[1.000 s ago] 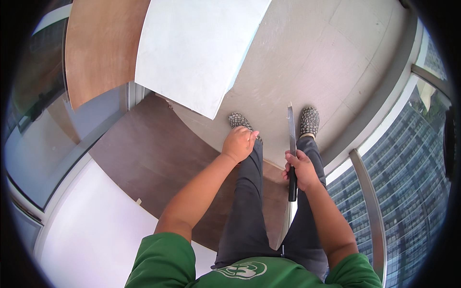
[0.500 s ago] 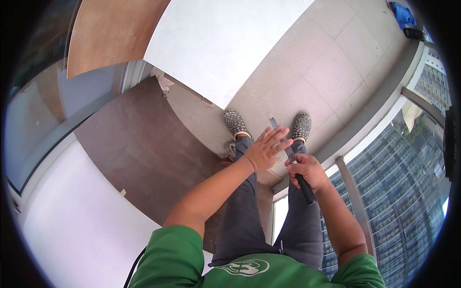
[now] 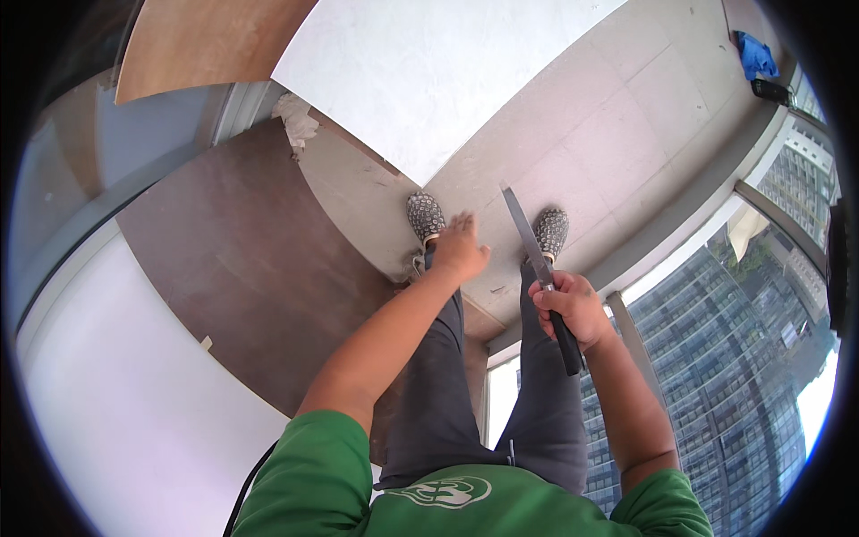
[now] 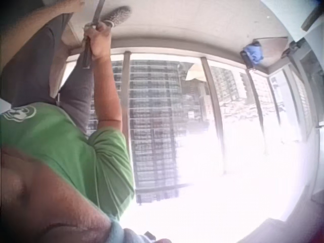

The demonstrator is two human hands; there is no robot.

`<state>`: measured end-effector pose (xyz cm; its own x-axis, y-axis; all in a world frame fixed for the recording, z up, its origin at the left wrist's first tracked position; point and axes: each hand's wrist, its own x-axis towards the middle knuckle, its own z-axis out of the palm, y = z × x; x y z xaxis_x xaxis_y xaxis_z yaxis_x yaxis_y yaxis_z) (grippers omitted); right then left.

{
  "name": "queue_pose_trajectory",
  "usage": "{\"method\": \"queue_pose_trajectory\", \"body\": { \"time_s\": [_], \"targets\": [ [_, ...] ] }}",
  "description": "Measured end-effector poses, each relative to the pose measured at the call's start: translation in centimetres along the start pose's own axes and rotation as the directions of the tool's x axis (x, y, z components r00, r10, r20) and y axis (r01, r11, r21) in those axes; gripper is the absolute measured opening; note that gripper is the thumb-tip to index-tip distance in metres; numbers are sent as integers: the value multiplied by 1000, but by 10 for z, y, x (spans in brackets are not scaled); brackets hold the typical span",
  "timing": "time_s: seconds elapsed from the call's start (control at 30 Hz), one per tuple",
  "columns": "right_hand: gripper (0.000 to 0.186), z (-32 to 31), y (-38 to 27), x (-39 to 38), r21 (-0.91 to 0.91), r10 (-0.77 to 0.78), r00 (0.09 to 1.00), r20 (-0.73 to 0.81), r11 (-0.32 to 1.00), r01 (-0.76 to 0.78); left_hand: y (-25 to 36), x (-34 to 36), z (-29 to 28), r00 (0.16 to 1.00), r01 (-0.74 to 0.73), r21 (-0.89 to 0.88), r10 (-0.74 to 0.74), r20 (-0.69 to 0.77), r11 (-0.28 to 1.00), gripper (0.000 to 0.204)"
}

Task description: The person uses a scraper to clean the surface of a white tile. The person then takes a metal ruler from a bag and uses it to measure the tile.

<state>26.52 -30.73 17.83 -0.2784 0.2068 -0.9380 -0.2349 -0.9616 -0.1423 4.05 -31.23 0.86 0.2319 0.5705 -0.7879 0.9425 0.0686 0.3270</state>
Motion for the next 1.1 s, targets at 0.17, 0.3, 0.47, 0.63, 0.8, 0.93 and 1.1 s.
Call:
{"method": "queue_pose_trajectory", "body": {
  "time_s": [0.17, 0.3, 0.47, 0.63, 0.8, 0.93, 1.1],
  "targets": [
    [13, -5, 8, 9, 20, -66, 995, -75, 998, 67, 2, -6, -25, 919, -109, -119, 146, 367, 987, 60],
    [20, 0, 22, 29, -17, -135, 979, -154, 991, 134, 11, -17, -44, 875, 205, -403, 17, 484, 892, 59],
    [24, 38, 24, 41, -498, -307, 875, -373, 862, 90, 42, -37, -12, 986, 153, -962, -99, 134, 227, 57],
    [36, 49, 63, 83, -675, -622, 661, -419, 701, 232, 70, -35, -13, 894, 443, -809, 118, 432, -386, 68],
    [36, 2, 87, 113, -669, -623, 623, -473, 714, 207, 64, -64, -42, 969, 245, -969, -33, 246, -39, 66],
    [16, -18, 71, 87, -154, -74, 863, -499, 988, -4, -35, -41, -21, 876, 429, -844, -377, 301, 323, 44],
    [27, -26, 83, 69, -150, -105, 903, -417, 988, 45, -135, -99, 75, 920, 364, -410, -391, 19, 836, 84]
  ]
}}
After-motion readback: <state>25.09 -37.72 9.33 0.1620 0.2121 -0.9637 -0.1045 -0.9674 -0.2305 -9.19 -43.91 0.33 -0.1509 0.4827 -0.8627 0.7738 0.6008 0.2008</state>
